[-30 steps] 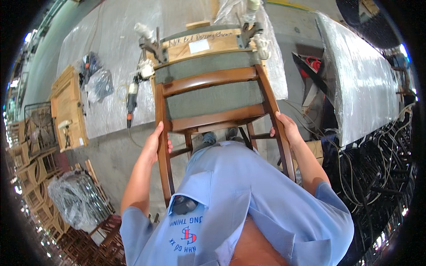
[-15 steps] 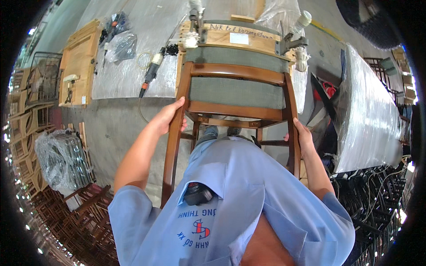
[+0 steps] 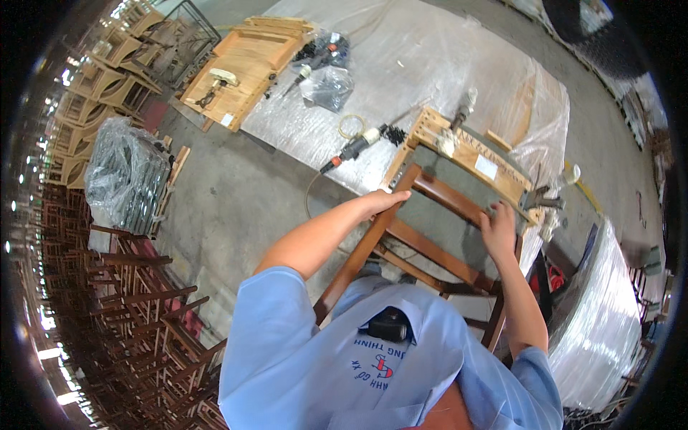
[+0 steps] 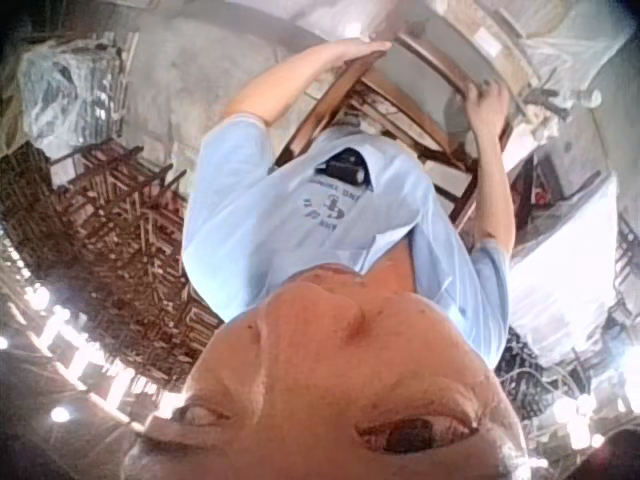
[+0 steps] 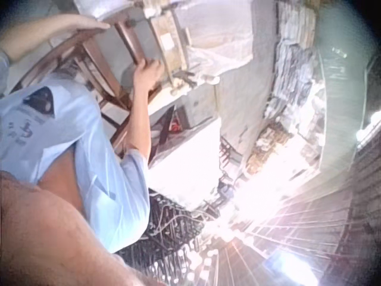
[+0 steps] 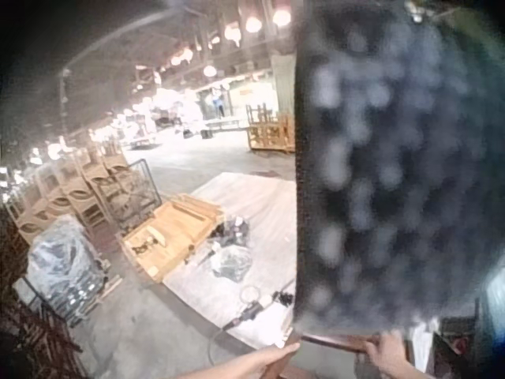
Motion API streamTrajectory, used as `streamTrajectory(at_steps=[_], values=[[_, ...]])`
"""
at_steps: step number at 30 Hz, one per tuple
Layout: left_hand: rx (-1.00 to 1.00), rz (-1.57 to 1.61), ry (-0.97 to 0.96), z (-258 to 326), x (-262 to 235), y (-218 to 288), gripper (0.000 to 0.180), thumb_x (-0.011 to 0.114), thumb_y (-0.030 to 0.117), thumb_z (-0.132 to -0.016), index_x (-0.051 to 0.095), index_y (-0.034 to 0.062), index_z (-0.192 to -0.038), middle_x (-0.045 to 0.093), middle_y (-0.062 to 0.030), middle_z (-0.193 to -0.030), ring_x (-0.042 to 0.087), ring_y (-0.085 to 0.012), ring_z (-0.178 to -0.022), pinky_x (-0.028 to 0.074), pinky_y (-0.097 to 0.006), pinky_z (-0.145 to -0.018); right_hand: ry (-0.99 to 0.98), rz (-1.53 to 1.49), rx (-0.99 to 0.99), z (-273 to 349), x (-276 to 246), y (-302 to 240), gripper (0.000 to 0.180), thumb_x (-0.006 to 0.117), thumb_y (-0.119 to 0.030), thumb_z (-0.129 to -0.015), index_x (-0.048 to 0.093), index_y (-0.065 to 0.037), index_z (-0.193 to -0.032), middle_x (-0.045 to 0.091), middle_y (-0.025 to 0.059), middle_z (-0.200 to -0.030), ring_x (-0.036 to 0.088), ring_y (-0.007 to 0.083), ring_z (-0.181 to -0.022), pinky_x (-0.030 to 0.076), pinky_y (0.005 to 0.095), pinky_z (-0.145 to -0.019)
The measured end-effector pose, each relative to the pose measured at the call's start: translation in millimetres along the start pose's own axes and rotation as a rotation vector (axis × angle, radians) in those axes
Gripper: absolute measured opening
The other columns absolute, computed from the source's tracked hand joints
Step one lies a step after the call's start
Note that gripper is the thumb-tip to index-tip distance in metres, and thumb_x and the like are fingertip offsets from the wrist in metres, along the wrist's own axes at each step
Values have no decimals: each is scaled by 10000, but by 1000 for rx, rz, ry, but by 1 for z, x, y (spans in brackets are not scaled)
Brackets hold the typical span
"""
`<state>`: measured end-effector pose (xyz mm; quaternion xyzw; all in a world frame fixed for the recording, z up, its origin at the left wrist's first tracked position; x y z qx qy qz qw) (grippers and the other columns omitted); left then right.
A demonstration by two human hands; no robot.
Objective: The person attaches a fabric seat cushion to a wooden chair frame using a power screwdriver. They position the cushion, drive screws into the frame, and repeat the process for another chair.
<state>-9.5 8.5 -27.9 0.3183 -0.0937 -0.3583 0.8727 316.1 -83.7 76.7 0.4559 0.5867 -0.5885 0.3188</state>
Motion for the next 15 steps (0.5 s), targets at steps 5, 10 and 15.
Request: streamTrajectory(at_steps=[5,10,15], values=[[117,221,-97,14,6,46,1104,686,771,-785,459,-77,-1454,495,-239,-1484,473,-334,-1371,395,-444,-1117,-95,94,68,-112,84,-47,740,612,-414,-959,423,114,-1442,351,315,-1559,291,446,-1484,249,513,-1215],[-34,345,-180,-43,7,10,994,685,686,-842,428,-5,-1510,438,-204,-1546,424,-310,-1415,333,-409,-1156,-156,405,99,-122,138,-51,853,494,-501,-995,251,103,-1546,101,270,-1671,-16,417,-1564,63,609,-1236],[-90,429,-120,-49,11,-5,909,705,617,-855,503,-45,-1444,549,-233,-1414,525,-290,-1305,400,-366,-1085,-154,381,64,-117,142,-44,832,489,-474,-965,278,84,-1544,76,260,-1678,-12,451,-1557,24,660,-1210]])
Point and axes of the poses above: each hand's wrist, its own z-axis away from the middle knuckle, its own x-axis out of the palm, y = z × x, the point moved 5 cm from there along -z, towards the middle knuckle
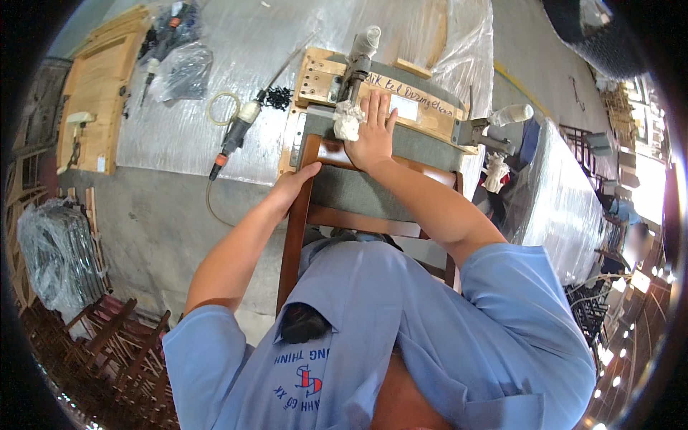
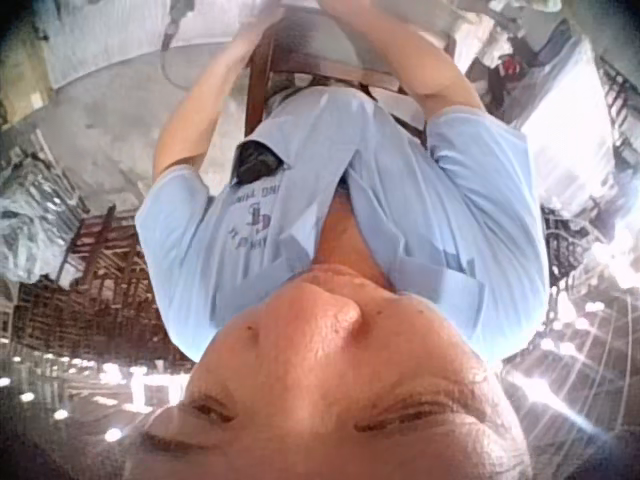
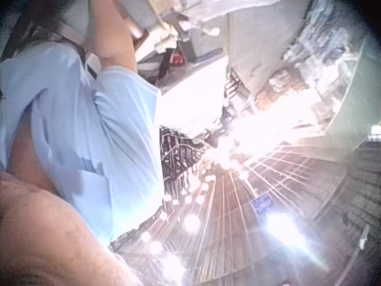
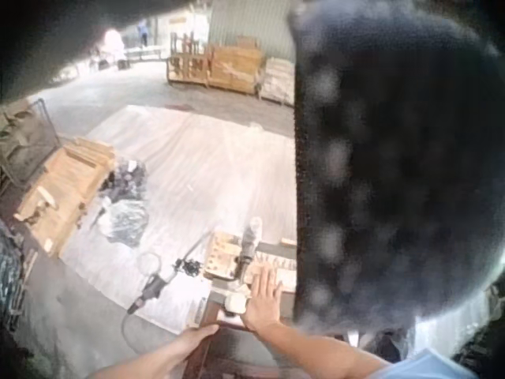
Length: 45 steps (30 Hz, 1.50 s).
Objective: The person attaches a fabric seat cushion to a wooden chair frame using a power screwdriver. They position the cushion, drive screws into the frame, and repeat the process for another chair.
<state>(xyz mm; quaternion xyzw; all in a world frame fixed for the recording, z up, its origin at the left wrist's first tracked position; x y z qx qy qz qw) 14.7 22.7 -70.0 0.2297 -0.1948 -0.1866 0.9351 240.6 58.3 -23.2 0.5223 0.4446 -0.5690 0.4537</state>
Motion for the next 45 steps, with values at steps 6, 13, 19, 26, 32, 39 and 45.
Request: streamTrajectory(at_steps=[6,13,19,26,32,39,45], values=[[215,41,109,-4,-2,18,655,781,462,-870,644,-39,-1269,696,-138,-1140,652,-202,-1036,504,-325,-920,-51,-66,44,-10,3,-3,819,554,-432,-960,275,68,-1547,86,291,-1663,-6,493,-1541,-13,703,-1187],[85,25,131,-7,-3,7,678,775,516,-852,682,-94,-1134,712,-124,-1029,676,-188,-909,527,-319,-800,137,-241,37,0,-21,3,616,573,-298,-955,442,29,-1461,289,281,-1595,239,425,-1500,132,637,-1203],[163,-33,105,-17,-11,2,668,724,506,-894,695,-104,-1165,717,-140,-1134,666,-201,-1014,493,-308,-902,355,-1416,0,-91,-125,32,541,474,-448,-1067,579,16,-1326,666,176,-1143,623,256,-1077,473,339,-956],[195,-118,130,6,-1,16,789,724,562,-853,656,-119,-1246,678,-172,-1249,629,-229,-1146,459,-310,-984,-21,-959,115,-183,-114,45,544,534,-554,-1011,681,-58,-1179,660,54,-955,591,181,-867,535,431,-838],[215,-144,133,7,0,27,754,720,561,-856,681,-100,-1217,684,-158,-1225,628,-215,-1119,458,-307,-966,-265,-1228,716,-227,-39,41,556,611,-524,-946,615,14,-1088,659,129,-953,636,291,-837,563,528,-776],[217,-18,116,-5,-9,8,716,735,527,-862,674,-86,-1226,686,-142,-1216,624,-205,-1121,447,-314,-984,-285,-1396,900,-191,-67,-1,851,677,-381,-873,347,90,-1500,255,262,-1633,274,389,-1479,280,539,-1165],[278,-77,181,-2,-9,4,793,764,575,-806,667,-72,-1255,682,-190,-1224,627,-262,-1142,451,-357,-1012,-147,-1275,809,-188,-43,3,574,633,-310,-907,583,111,-1295,592,307,-1341,548,399,-1262,432,469,-1044]])
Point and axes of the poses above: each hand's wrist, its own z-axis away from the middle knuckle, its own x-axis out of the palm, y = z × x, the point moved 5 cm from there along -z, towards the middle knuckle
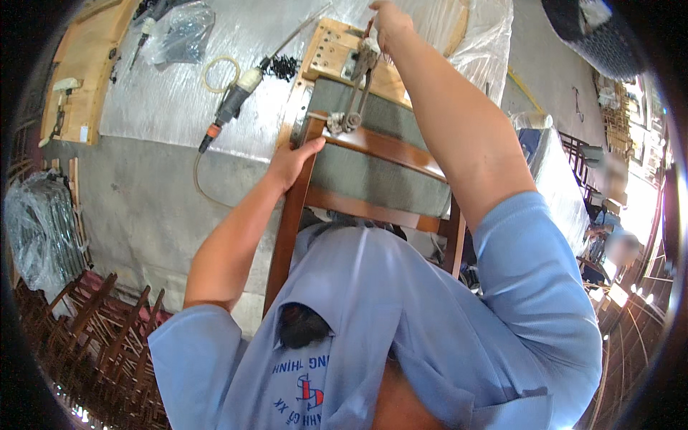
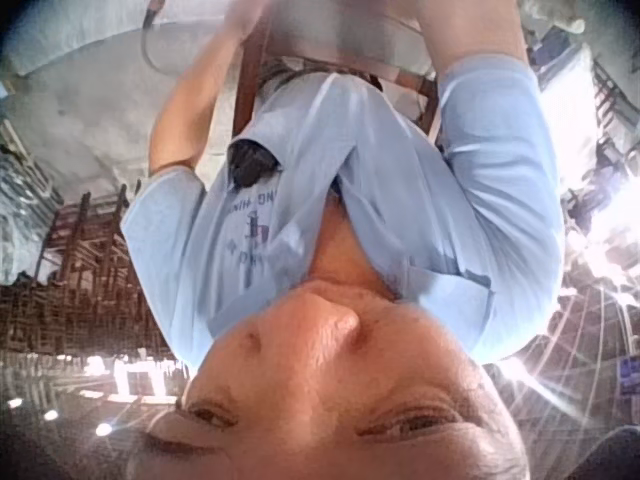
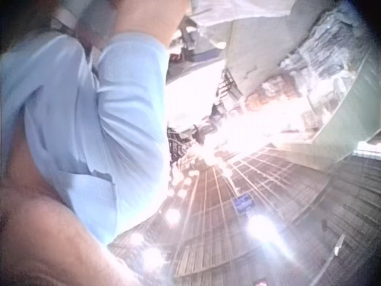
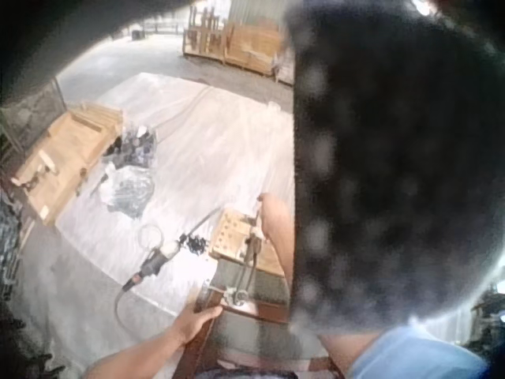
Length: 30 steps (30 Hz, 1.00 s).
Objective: The person attaches a fabric seat cushion to a wooden chair frame using a power screwdriver. They position the cushion, drive screws into the frame, and repeat the process for another chair.
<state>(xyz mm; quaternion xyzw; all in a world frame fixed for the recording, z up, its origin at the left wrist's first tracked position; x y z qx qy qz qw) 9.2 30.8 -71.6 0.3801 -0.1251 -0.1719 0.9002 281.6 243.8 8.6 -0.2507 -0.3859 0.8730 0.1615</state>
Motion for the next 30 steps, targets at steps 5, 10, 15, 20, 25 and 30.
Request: streamTrajectory(at_steps=[5,10,15,20,25,30], values=[[-79,-107,-81,-4,7,14,820,759,579,-813,636,-66,-1305,659,-202,-1283,612,-274,-1186,438,-369,-1036,-29,813,-513,-68,-40,3,679,490,-530,-988,654,87,-1220,616,337,-1277,601,428,-1228,434,476,-1075],[-124,81,-57,9,9,20,827,737,594,-838,611,-51,-1340,651,-187,-1307,603,-267,-1211,442,-361,-1043,-106,489,-942,149,-91,12,498,618,-439,-956,682,32,-1104,708,255,-958,692,414,-902,537,459,-820],[-187,25,-69,6,13,17,829,722,618,-842,604,-22,-1356,630,-170,-1343,599,-251,-1214,459,-358,-1025,422,530,-522,221,-301,196,313,689,-295,-953,714,16,-941,686,129,-765,633,212,-696,522,348,-702],[-204,-47,-41,16,14,24,927,699,672,-828,515,22,-1465,562,-169,-1425,525,-282,-1301,403,-389,-1091,-17,152,423,191,-340,289,713,739,-409,-863,543,91,-1331,612,214,-1332,592,336,-1198,476,414,-995],[-263,-246,76,-8,-17,5,1114,695,757,-751,386,61,-1565,349,-191,-1612,314,-307,-1493,261,-454,-1198,-152,64,558,170,-331,312,712,730,-399,-838,537,25,-1377,564,197,-1414,561,325,-1245,436,437,-1059],[-207,-335,82,-3,6,31,1107,684,756,-759,352,105,-1589,285,-141,-1658,244,-281,-1533,183,-438,-1231,-222,17,503,164,-331,309,569,709,-344,-862,608,25,-1283,657,177,-1271,637,284,-1118,503,393,-976]])
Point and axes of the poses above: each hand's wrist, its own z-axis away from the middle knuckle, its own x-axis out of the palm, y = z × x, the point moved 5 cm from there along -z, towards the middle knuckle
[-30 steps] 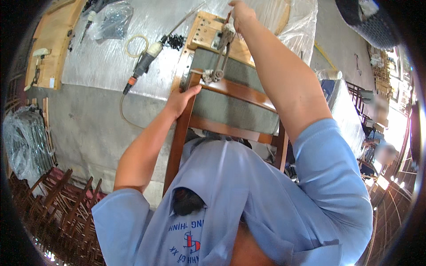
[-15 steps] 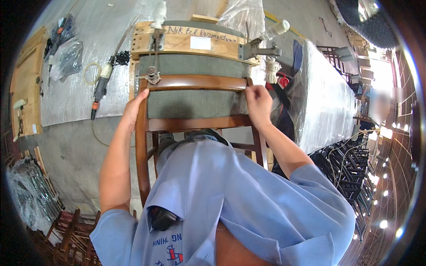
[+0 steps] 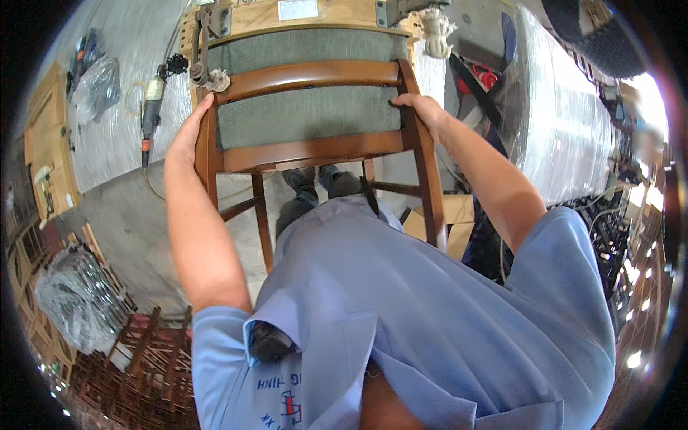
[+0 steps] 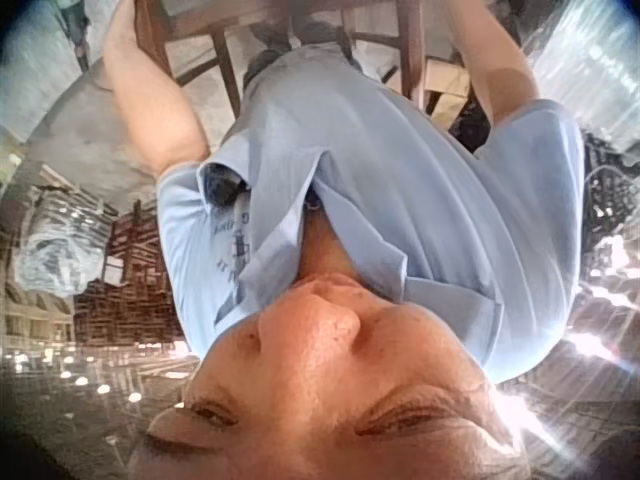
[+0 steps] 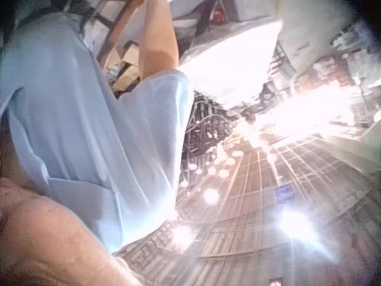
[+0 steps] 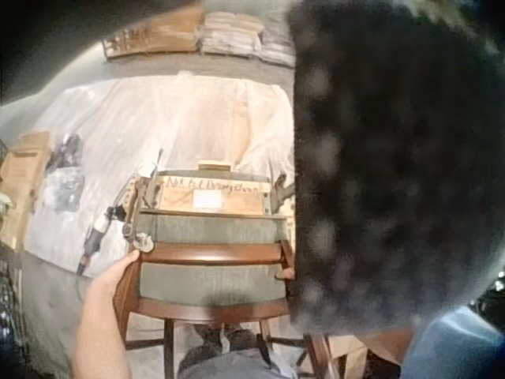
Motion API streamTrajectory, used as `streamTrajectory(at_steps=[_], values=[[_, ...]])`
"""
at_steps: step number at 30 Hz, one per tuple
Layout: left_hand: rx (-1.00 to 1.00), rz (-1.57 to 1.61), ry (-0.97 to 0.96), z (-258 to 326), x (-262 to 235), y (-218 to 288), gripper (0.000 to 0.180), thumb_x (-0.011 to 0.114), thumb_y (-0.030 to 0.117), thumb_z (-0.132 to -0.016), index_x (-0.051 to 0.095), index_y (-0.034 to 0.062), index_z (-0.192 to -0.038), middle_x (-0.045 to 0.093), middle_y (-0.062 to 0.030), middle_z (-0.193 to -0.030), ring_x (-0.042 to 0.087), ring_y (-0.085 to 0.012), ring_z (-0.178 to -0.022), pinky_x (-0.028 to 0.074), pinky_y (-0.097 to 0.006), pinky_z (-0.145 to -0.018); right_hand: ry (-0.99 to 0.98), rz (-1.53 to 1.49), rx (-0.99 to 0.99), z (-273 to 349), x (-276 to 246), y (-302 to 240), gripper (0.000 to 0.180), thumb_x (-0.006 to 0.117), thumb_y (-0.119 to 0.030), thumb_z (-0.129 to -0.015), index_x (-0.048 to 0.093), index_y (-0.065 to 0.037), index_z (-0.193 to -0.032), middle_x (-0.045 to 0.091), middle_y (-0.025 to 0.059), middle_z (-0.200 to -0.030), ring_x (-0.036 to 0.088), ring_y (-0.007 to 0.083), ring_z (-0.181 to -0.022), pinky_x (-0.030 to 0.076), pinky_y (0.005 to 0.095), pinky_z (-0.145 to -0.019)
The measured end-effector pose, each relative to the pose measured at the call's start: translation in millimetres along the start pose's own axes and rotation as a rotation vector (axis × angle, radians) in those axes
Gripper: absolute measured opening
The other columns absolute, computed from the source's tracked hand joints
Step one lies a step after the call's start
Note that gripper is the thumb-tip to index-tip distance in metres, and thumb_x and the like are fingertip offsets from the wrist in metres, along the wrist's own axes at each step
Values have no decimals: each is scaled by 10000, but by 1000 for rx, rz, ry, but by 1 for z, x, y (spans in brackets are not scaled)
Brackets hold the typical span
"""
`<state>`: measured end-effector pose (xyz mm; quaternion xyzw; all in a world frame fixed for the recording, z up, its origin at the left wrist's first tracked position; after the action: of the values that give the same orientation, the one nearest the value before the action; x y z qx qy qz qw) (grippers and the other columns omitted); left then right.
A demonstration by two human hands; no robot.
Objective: The person attaches a fabric seat cushion to a wooden chair frame using a power screwdriver. They position the cushion, drive screws into the frame, and repeat the process for another chair.
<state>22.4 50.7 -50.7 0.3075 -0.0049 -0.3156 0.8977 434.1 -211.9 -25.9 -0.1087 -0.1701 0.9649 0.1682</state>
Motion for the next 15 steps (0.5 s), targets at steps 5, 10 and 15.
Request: streamTrajectory(at_steps=[5,10,15], values=[[2,80,-66,-10,3,0,1078,668,751,-787,345,114,-1594,283,-127,-1662,226,-259,-1540,159,-424,-1237,104,15,-75,-2,-6,-11,510,749,-268,-820,625,75,-1176,670,217,-1117,679,314,-948,582,464,-820],[113,1,-27,-6,7,7,1057,643,756,-808,322,142,-1606,253,-117,-1675,200,-258,-1551,136,-421,-1242,102,13,-88,-5,-11,2,536,746,-284,-806,626,68,-1193,666,199,-1146,664,313,-956,566,434,-862],[145,18,-17,-10,6,5,1028,621,751,-828,322,149,-1606,240,-118,-1679,190,-262,-1555,126,-432,-1245,20,-137,83,12,5,-2,515,739,-284,-800,624,-20,-1227,647,181,-1162,648,315,-989,553,461,-896]])
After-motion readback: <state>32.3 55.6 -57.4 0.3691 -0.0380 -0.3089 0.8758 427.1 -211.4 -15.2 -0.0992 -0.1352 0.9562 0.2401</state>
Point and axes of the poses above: each hand's wrist, its own z-axis away from the middle knuckle, its own x-axis out of the palm, y = z × x, the point moved 5 cm from there along -z, towards the middle knuckle
